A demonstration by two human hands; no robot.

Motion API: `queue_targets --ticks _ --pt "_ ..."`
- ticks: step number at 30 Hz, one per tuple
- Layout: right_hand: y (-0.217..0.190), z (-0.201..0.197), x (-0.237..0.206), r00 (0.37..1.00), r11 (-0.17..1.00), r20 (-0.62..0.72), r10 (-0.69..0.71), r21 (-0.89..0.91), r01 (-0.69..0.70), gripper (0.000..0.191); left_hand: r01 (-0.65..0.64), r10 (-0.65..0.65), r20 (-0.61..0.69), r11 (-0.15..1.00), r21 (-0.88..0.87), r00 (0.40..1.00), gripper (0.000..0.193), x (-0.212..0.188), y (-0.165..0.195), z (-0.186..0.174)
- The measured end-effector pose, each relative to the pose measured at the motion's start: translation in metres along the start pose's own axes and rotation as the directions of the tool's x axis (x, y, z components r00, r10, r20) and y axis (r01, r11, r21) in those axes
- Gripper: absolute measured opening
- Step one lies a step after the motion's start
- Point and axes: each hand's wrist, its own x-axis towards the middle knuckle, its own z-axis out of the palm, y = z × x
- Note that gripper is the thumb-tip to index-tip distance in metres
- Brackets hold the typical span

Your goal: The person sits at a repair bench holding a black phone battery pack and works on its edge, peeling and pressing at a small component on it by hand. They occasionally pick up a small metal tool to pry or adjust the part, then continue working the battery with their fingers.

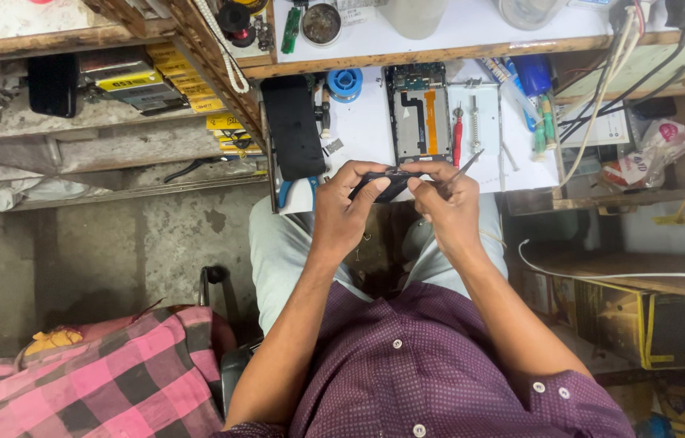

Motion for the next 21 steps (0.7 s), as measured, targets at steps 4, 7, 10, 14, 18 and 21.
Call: queue_targets --ticks 4,7,10,14,18,21 --pt "0.001 0.004 0.001 1.0 1.0 0.003 -0.024 0.015 0.024 0.013 0.059 -0.058 -0.033 0.998 0.021 0.998 0.016 -0.001 -0.004 0.001" --pt "-0.001 0.004 0.001 1.0 0.998 0.002 -0.028 -0.056 0.028 0.011 0.045 -0.045 -0.046 0.999 -0.021 0.998 0.015 -0.001 -0.006 0.003" --pt "-0.004 0.005 0.002 0.998 0.997 0.031 -0.049 -0.065 0.051 0.013 0.03 -0.032 -0.047 0.998 -0.055 0.998 0.013 0.0 -0.008 0.003" --pt "-0.01 0.008 0.002 0.995 0.982 0.032 -0.099 -0.159 0.103 0.013 0.022 -0.027 -0.047 0.995 -0.098 0.999 0.012 0.0 -0.01 0.003" --pt "-0.014 0.011 0.004 0.988 0.957 0.032 -0.153 -0.243 0.156 0.012 0.027 -0.033 -0.046 0.993 -0.111 0.998 0.012 0.0 -0.01 0.003" --pt "-0.016 0.012 0.005 0.983 0.938 0.036 -0.18 -0.295 0.182 0.011 0.011 -0.015 -0.046 0.996 -0.084 0.999 0.012 0.001 -0.009 0.003"
